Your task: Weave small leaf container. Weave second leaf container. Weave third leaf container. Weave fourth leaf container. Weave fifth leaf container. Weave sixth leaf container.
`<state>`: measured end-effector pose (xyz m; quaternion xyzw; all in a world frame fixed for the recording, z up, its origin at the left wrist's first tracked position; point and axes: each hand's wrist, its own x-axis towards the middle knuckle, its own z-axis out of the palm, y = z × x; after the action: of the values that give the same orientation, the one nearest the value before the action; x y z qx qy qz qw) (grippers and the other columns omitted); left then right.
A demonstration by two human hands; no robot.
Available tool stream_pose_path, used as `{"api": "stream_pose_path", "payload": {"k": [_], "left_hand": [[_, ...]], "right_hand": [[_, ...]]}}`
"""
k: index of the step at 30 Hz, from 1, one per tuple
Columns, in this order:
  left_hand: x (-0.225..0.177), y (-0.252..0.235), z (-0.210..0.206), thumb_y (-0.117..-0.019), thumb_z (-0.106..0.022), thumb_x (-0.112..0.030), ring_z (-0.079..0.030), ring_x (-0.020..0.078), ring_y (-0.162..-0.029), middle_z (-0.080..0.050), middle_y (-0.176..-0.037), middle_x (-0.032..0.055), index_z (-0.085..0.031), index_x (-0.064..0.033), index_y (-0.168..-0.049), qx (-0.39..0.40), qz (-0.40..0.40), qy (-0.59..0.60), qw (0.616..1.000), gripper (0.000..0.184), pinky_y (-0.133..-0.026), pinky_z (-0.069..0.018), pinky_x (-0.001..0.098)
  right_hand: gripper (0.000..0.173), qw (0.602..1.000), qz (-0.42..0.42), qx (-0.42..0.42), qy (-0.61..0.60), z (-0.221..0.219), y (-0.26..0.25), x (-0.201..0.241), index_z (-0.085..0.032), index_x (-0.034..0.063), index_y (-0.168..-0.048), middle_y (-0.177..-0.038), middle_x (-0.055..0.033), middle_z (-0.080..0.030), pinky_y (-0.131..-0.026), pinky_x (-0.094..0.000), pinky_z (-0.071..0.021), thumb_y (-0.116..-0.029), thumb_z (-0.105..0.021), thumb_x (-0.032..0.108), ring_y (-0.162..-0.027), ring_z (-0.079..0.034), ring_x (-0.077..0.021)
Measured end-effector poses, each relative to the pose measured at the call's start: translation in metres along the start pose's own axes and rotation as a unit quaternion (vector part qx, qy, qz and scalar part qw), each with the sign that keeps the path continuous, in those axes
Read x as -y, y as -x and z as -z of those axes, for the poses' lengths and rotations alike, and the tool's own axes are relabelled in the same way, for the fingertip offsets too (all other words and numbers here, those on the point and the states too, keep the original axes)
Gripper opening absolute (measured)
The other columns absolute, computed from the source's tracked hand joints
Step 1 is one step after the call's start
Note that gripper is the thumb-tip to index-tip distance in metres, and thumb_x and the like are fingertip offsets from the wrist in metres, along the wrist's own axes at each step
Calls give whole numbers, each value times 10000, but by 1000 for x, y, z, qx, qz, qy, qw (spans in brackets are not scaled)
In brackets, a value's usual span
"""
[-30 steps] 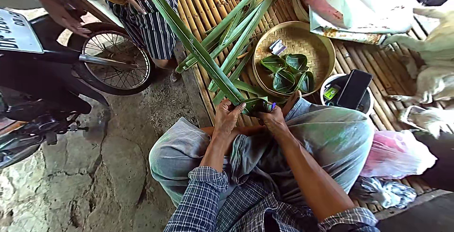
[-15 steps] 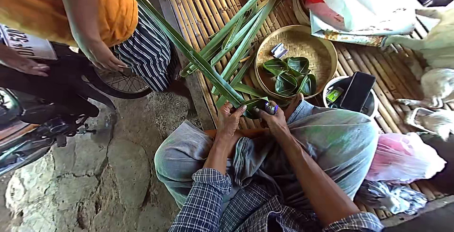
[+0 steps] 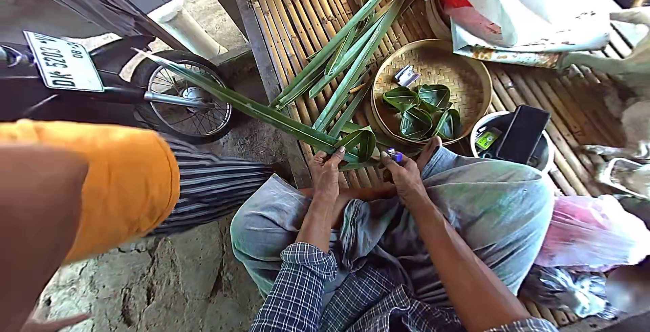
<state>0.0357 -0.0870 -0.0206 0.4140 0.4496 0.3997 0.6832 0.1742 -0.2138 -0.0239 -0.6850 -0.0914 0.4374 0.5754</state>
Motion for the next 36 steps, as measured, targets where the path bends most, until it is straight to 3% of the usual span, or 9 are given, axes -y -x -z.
{"api": "stream_pose_path", "payload": {"k": [2,5,9,11,13,17,21,25,36], "left_hand": [[-6,2,-5,-945,-697,-44,-684,213,-683,-719,-898,157,-684,20,-1056,-40,52,42,997,128,-642,-603,363],[-21,15,-17,-967,-669,-61,-668,209,-706,-694,-926,153,-643,4,-1119,-74,110,94,987,167,-657,-596,355],[-34,38,-34,-982,-658,-86,-668,233,-887,-679,-1049,140,-636,-14,-1153,-79,139,128,979,187,-799,-583,409],[-39,48,-41,-982,-653,-79,-660,261,-1010,-666,-1137,151,-632,-14,-1172,-69,133,138,979,202,-886,-566,440],[-43,57,-48,-994,-635,-82,-665,263,-1028,-673,-1152,163,-642,-3,-1186,-52,124,140,981,207,-915,-566,441],[-51,73,-63,-999,-622,-106,-548,152,-592,-608,-773,113,-630,7,-1005,-49,133,147,979,114,-578,-516,307],[-59,81,-66,-1007,-609,-122,-686,220,-802,-692,-914,175,-647,37,-1077,-26,145,163,976,179,-767,-592,387],[-59,84,-69,-976,-652,-88,-661,201,-765,-689,-902,173,-655,45,-1055,-38,104,135,985,154,-722,-572,348],[-69,85,-65,-907,-720,15,-722,242,-844,-731,-906,179,-702,65,-1008,-25,-34,50,998,114,-847,-614,414]], "right_hand": [[241,997,6,-23,-67,-4,7,1,-686,-10,-1042,-828,-106,-694,-572,-301,-524,-1029,-636,225,-585,-587,-151],[148,982,17,-33,-185,-18,24,3,-649,-15,-1022,-718,-80,-604,-487,-279,-478,-1005,-642,132,-479,-470,-115],[245,953,29,2,-301,-39,44,15,-639,13,-1232,-647,-39,-548,-474,-258,-464,-1004,-622,101,-453,-434,-79],[176,938,24,3,-345,-50,51,26,-646,42,-1149,-554,1,-449,-506,-280,-467,-987,-643,110,-459,-440,-89],[106,928,24,-14,-371,-58,54,37,-623,17,-1005,-561,-28,-479,-508,-290,-478,-952,-690,79,-471,-467,-109],[203,917,21,-65,-393,-69,55,53,-610,-45,-987,-632,-117,-558,-503,-327,-505,-865,-769,-10,-487,-507,-155],[183,915,45,-82,-393,-67,58,63,-643,-48,-953,-661,-129,-602,-518,-315,-524,-838,-784,-31,-512,-547,-152],[175,922,82,-86,-369,-61,64,67,-654,-64,-988,-712,-169,-636,-511,-318,-532,-870,-773,-12,-533,-574,-172],[209,939,122,-68,-316,-51,67,69,-672,-79,-1011,-790,-205,-683,-588,-331,-570,-847,-792,-32,-608,-632,-206]]}}
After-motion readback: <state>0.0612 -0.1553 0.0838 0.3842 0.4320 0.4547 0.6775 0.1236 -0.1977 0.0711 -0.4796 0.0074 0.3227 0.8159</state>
